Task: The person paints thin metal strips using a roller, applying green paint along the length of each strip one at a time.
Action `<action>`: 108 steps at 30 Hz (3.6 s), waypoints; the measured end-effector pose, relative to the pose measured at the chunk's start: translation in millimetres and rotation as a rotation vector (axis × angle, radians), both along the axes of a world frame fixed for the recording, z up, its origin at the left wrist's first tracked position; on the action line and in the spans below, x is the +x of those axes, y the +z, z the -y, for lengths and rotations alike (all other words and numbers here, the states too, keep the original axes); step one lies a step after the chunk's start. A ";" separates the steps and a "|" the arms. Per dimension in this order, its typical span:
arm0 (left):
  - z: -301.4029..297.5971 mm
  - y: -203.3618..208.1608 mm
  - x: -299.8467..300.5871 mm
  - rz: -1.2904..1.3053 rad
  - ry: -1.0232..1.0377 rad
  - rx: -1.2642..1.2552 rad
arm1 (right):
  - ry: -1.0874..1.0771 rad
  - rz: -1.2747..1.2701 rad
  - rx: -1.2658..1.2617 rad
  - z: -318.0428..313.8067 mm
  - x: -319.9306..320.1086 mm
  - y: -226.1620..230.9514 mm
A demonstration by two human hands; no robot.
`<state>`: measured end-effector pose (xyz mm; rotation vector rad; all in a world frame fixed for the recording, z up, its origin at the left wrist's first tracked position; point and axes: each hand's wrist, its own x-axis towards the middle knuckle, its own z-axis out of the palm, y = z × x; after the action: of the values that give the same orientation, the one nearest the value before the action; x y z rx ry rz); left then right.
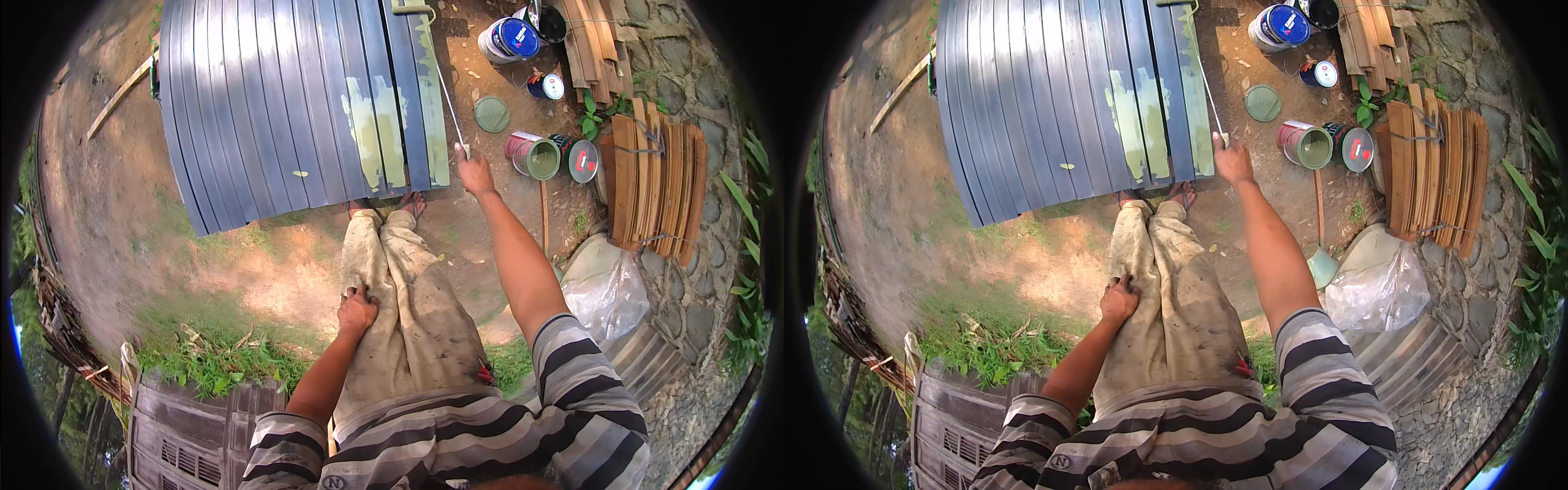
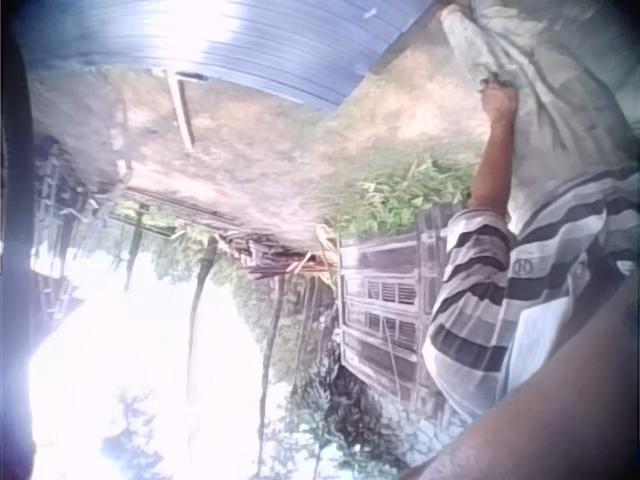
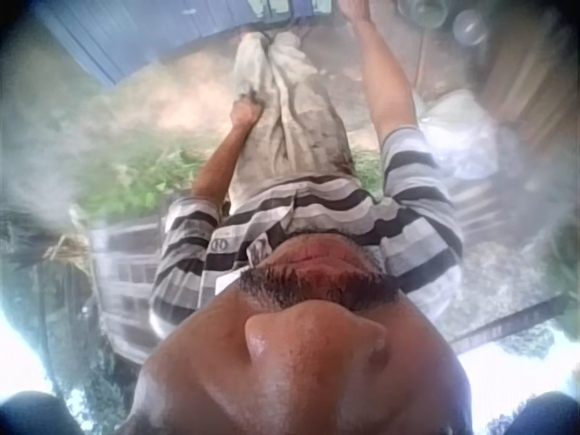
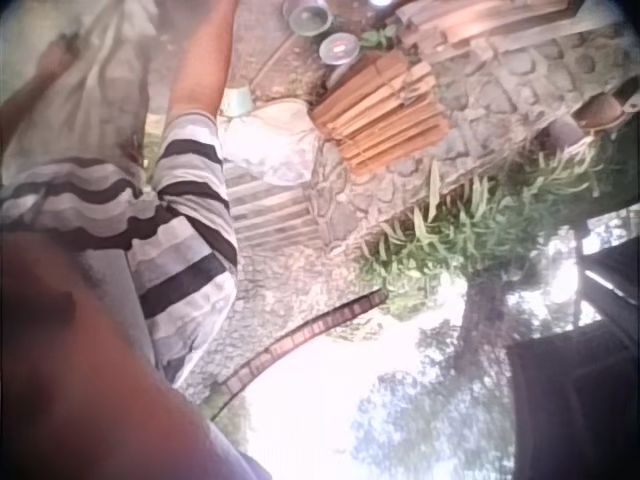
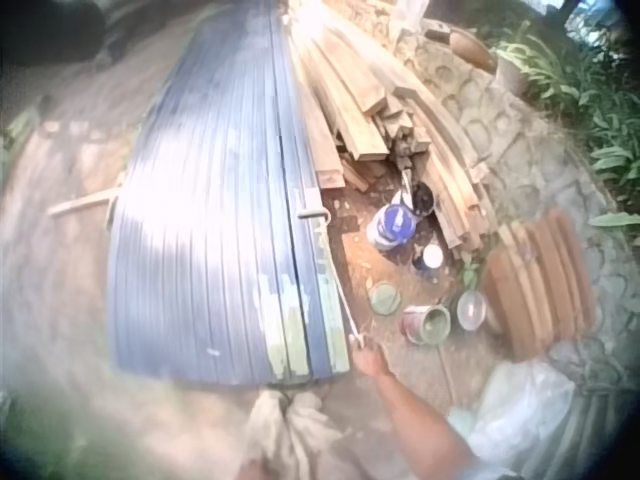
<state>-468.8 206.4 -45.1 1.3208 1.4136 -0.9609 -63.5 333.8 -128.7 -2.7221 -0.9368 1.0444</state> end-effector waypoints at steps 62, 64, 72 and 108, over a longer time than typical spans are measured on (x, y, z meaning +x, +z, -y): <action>-15.7 -6.0 -10.3 0.016 -0.038 -0.010 | -0.115 -0.107 0.121 83.7 -75.8 34.2; -20.6 -8.8 -3.6 0.029 -0.068 0.003 | -0.133 -0.040 0.117 18.0 -28.8 3.6; -14.4 -10.5 -11.2 0.008 -0.077 -0.027 | -0.170 -0.210 0.018 -136.4 38.3 31.4; -14.7 -19.0 -16.2 0.015 -0.062 -0.014 | -0.233 -0.285 0.012 -128.7 18.3 25.3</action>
<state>-485.0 221.1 -64.1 1.3659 1.3594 -0.9982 -45.2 462.6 -103.4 -2.5027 -0.5652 1.3229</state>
